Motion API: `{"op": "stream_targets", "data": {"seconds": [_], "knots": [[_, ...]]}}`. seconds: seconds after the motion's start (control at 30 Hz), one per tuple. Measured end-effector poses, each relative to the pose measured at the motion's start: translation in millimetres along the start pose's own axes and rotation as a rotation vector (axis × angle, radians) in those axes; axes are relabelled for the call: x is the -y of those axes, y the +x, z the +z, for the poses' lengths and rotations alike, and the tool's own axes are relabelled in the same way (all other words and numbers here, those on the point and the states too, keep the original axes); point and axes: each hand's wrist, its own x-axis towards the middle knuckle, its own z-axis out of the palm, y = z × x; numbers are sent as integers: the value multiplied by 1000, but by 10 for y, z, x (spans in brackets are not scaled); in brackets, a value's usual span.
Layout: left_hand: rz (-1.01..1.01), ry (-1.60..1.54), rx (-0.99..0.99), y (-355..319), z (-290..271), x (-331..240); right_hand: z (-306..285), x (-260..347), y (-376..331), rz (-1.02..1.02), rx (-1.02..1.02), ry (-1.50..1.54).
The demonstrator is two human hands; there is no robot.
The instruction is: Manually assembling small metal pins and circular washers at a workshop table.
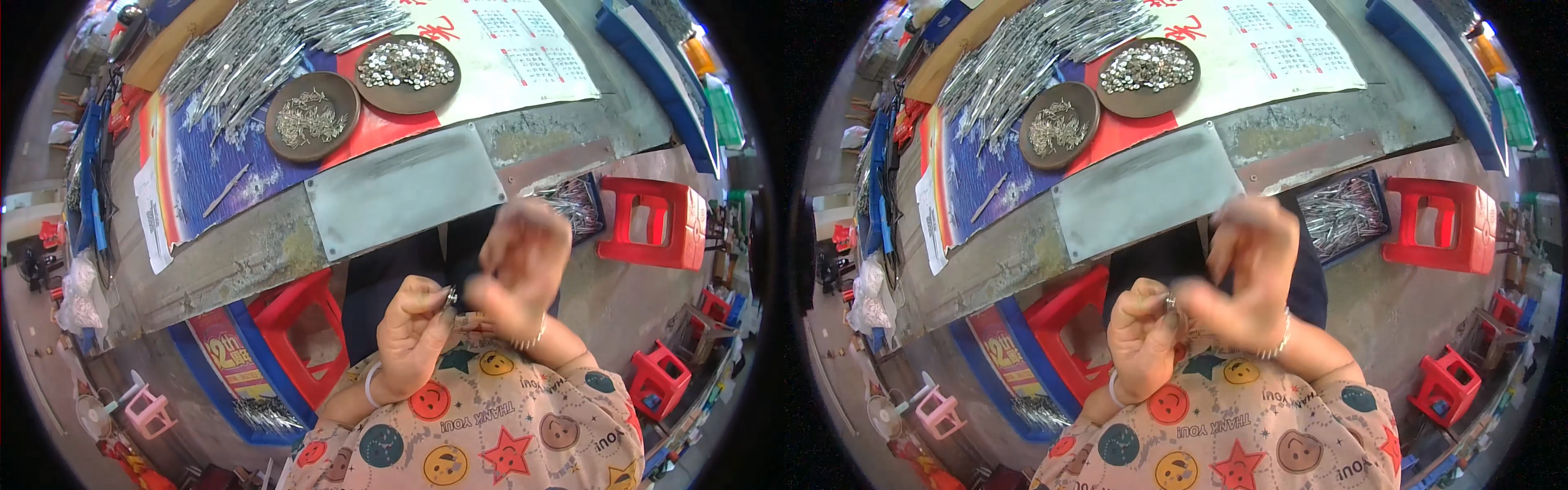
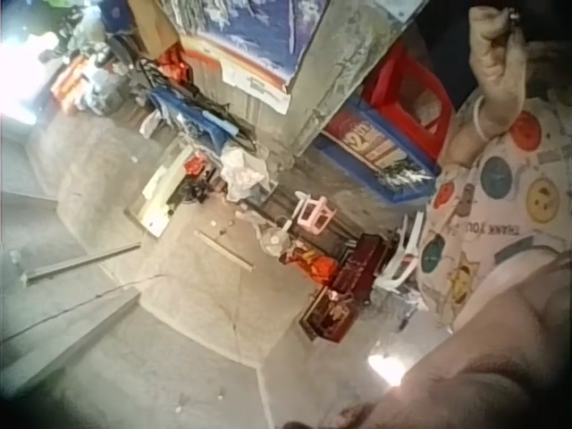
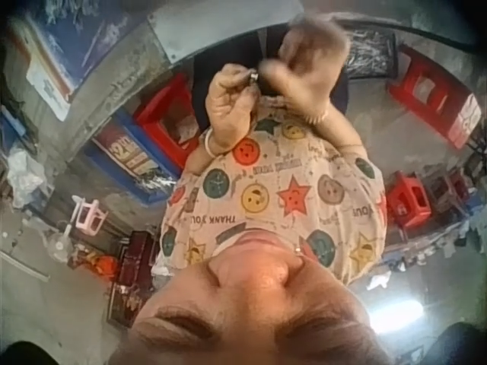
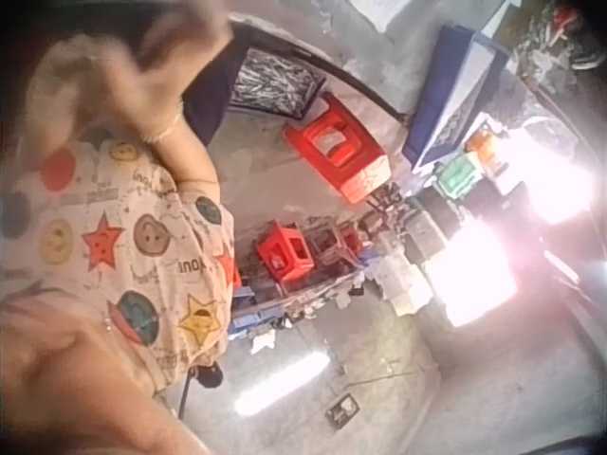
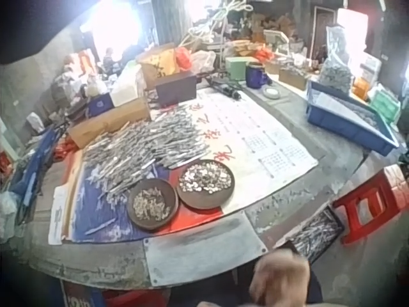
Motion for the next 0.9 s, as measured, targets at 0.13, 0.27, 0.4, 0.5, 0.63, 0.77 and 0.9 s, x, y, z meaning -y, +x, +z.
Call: {"op": "stream_targets", "data": {"seconds": [0.13, 0.27, 0.4, 0.5, 0.63, 0.77, 0.9], "knots": [[60, -94, -19, 36, 22, 41, 20, -59, 77, 182, 65, -32], [54, -78, -67, 22, -9, 48, 25, -33, -107, -234, 219, 70], [-2, -179, -67, 68, -10, 19, 27, -124, -66, 199, 100, 7], [-49, -143, -34, 68, -28, 28, 53, -81, -91, -45, 210, 58], [-212, -406, -44, 105, -29, -26, -18, -158, 44, 195, -58, 89], [-341, -461, -37, 162, -75, -78, -238, -229, -6, 125, 169, 42], [-339, -291, -121, 265, -58, -180, -213, -351, -24, 10, 324, -47]]}}
